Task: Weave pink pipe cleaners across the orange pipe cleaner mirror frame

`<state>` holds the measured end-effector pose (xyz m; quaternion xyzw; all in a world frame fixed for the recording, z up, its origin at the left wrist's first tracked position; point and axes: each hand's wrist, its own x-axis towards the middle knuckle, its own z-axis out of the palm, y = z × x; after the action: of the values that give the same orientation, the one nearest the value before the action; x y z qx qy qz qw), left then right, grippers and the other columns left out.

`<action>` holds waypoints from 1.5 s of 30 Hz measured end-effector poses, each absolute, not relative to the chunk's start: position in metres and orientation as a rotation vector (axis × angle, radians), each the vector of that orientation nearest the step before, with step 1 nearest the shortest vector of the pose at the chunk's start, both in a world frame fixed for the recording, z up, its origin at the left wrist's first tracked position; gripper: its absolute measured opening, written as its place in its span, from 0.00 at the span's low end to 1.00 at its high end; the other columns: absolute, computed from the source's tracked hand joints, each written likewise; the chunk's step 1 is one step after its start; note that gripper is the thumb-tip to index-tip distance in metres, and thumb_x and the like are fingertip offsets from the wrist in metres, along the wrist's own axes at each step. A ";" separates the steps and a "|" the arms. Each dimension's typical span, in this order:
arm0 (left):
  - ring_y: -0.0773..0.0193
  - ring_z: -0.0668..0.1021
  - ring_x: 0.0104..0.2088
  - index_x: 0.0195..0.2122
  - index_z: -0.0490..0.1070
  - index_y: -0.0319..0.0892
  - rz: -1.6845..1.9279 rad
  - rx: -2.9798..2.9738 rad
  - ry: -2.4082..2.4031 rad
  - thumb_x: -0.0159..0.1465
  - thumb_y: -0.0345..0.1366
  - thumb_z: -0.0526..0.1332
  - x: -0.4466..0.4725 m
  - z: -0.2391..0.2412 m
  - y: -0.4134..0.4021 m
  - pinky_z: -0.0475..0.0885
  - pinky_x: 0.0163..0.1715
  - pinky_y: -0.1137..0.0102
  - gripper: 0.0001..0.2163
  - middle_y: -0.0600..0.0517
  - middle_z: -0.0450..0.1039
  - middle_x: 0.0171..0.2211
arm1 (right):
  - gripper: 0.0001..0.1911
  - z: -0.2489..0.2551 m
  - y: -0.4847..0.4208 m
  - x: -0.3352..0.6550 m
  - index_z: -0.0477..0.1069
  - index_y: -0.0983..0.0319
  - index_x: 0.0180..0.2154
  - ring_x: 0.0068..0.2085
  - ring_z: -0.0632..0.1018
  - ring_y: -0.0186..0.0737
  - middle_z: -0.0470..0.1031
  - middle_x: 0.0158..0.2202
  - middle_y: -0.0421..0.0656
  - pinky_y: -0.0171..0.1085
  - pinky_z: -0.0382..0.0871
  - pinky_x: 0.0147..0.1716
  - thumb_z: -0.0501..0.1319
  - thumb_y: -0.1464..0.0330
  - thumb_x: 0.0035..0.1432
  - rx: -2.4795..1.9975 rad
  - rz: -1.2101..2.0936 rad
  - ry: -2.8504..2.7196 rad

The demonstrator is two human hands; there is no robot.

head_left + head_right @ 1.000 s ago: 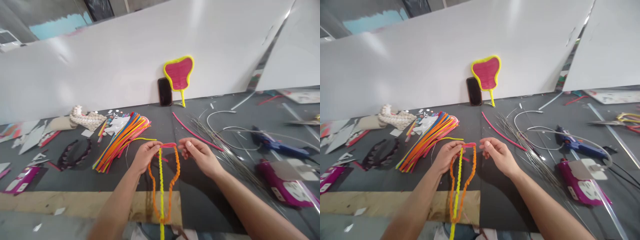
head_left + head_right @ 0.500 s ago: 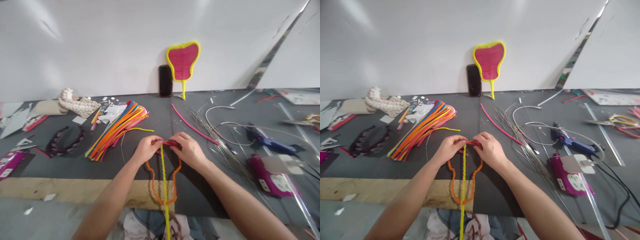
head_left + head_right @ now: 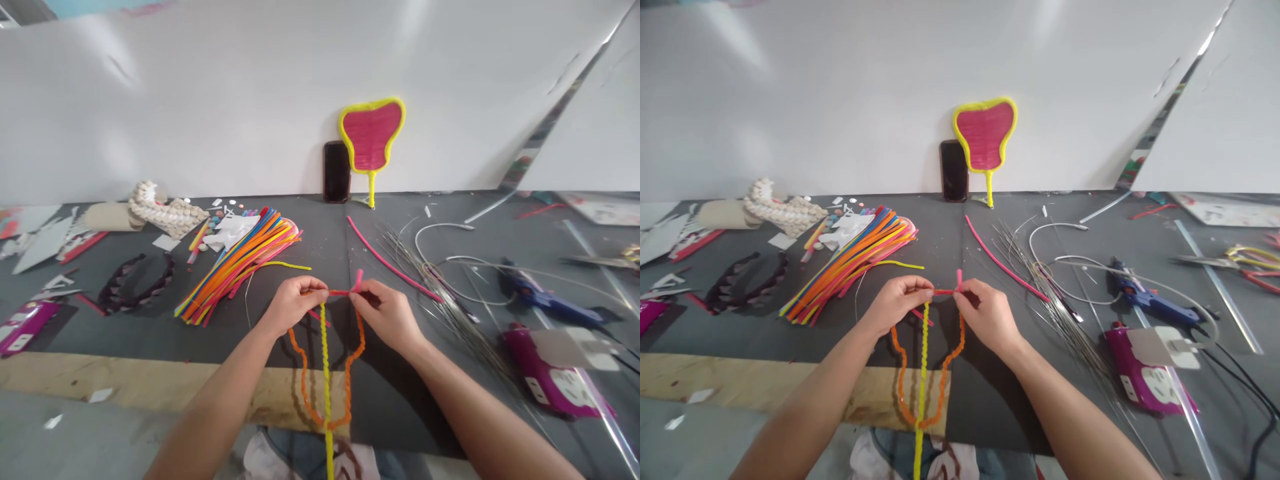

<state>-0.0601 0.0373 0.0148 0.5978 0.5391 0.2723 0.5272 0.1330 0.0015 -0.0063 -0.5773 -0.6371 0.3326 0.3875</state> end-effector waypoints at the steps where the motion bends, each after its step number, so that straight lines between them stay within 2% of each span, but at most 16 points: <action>1: 0.66 0.74 0.27 0.31 0.74 0.40 0.667 1.416 1.298 0.54 0.41 0.64 -0.061 0.016 0.038 0.68 0.30 0.72 0.10 0.53 0.75 0.26 | 0.09 -0.006 0.002 0.133 0.73 0.60 0.32 0.27 0.74 0.37 0.75 0.27 0.41 0.34 0.66 0.27 0.58 0.63 0.57 -1.461 0.952 -1.536; 4: 0.66 0.74 0.27 0.30 0.74 0.40 0.728 1.396 1.313 0.54 0.40 0.63 -0.063 0.020 0.039 0.68 0.30 0.73 0.09 0.53 0.75 0.26 | 0.12 -0.007 0.004 0.130 0.74 0.62 0.32 0.29 0.75 0.39 0.76 0.28 0.43 0.36 0.68 0.30 0.61 0.59 0.54 -1.413 1.154 -1.332; 9: 0.65 0.74 0.27 0.29 0.73 0.40 0.757 1.408 1.294 0.54 0.40 0.63 -0.067 0.020 0.040 0.67 0.30 0.73 0.08 0.53 0.75 0.26 | 0.16 -0.007 0.006 0.127 0.74 0.63 0.30 0.29 0.76 0.39 0.77 0.27 0.44 0.38 0.71 0.31 0.65 0.56 0.49 -1.377 1.250 -1.152; 16: 0.66 0.74 0.28 0.29 0.73 0.40 0.749 1.431 1.244 0.54 0.38 0.62 -0.066 0.019 0.039 0.67 0.31 0.73 0.07 0.53 0.74 0.26 | 0.14 -0.008 0.004 0.127 0.73 0.62 0.32 0.32 0.78 0.40 0.78 0.30 0.44 0.39 0.72 0.35 0.64 0.57 0.52 -1.335 1.234 -1.204; 22: 0.67 0.73 0.28 0.29 0.72 0.40 0.765 1.401 1.236 0.54 0.36 0.62 -0.064 0.020 0.038 0.67 0.30 0.73 0.05 0.54 0.73 0.26 | 0.06 -0.008 0.001 0.129 0.74 0.60 0.33 0.41 0.77 0.43 0.76 0.43 0.47 0.39 0.72 0.39 0.61 0.64 0.55 -1.270 1.064 -1.477; 25: 0.67 0.72 0.27 0.29 0.72 0.40 0.768 1.399 1.231 0.54 0.36 0.62 -0.065 0.020 0.038 0.67 0.28 0.74 0.05 0.54 0.72 0.26 | 0.06 -0.005 0.000 0.131 0.75 0.58 0.34 0.44 0.77 0.43 0.75 0.46 0.47 0.39 0.72 0.39 0.60 0.65 0.55 -1.240 1.018 -1.582; 28: 0.68 0.72 0.27 0.29 0.72 0.40 0.760 1.422 1.211 0.54 0.35 0.62 -0.065 0.021 0.036 0.67 0.29 0.74 0.05 0.55 0.71 0.25 | 0.10 0.000 0.000 0.132 0.74 0.59 0.36 0.42 0.77 0.43 0.76 0.44 0.47 0.38 0.72 0.37 0.59 0.61 0.56 -1.224 1.175 -1.444; 31: 0.68 0.72 0.27 0.30 0.71 0.40 0.748 1.454 1.189 0.54 0.35 0.62 -0.064 0.023 0.033 0.67 0.29 0.74 0.05 0.55 0.71 0.25 | 0.17 0.001 0.002 0.134 0.71 0.60 0.43 0.34 0.78 0.38 0.78 0.37 0.45 0.37 0.72 0.35 0.59 0.57 0.56 -1.209 1.404 -1.216; 34: 0.68 0.73 0.27 0.30 0.71 0.40 0.734 1.470 1.183 0.54 0.36 0.62 -0.064 0.025 0.032 0.68 0.30 0.74 0.05 0.55 0.71 0.25 | 0.19 0.000 0.003 0.135 0.72 0.63 0.41 0.29 0.75 0.34 0.77 0.30 0.42 0.36 0.70 0.32 0.62 0.56 0.53 -1.174 1.544 -1.170; 38: 0.65 0.76 0.30 0.33 0.71 0.39 0.636 1.468 1.122 0.57 0.38 0.61 -0.069 0.025 0.035 0.69 0.33 0.72 0.08 0.53 0.74 0.28 | 0.17 -0.002 0.002 0.135 0.74 0.63 0.38 0.29 0.74 0.34 0.76 0.28 0.41 0.35 0.69 0.32 0.65 0.58 0.51 -1.183 1.528 -1.191; 42: 0.62 0.77 0.36 0.40 0.74 0.40 0.603 1.552 1.131 0.63 0.43 0.55 -0.078 0.025 0.038 0.69 0.38 0.70 0.14 0.50 0.77 0.35 | 0.15 0.000 0.002 0.135 0.74 0.62 0.37 0.30 0.75 0.35 0.77 0.29 0.41 0.35 0.69 0.32 0.65 0.59 0.51 -1.235 1.439 -1.237; 45: 0.62 0.77 0.36 0.42 0.74 0.41 0.565 1.591 1.174 0.62 0.43 0.57 -0.082 0.027 0.038 0.69 0.37 0.71 0.13 0.51 0.77 0.35 | 0.14 0.001 0.001 0.136 0.74 0.62 0.37 0.30 0.75 0.36 0.77 0.29 0.42 0.35 0.69 0.31 0.64 0.60 0.51 -1.241 1.396 -1.257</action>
<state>-0.0816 0.0378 0.0267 0.6625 0.4889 0.2353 0.5164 0.1359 0.0011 0.0009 -0.4977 -0.5038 0.5596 0.4305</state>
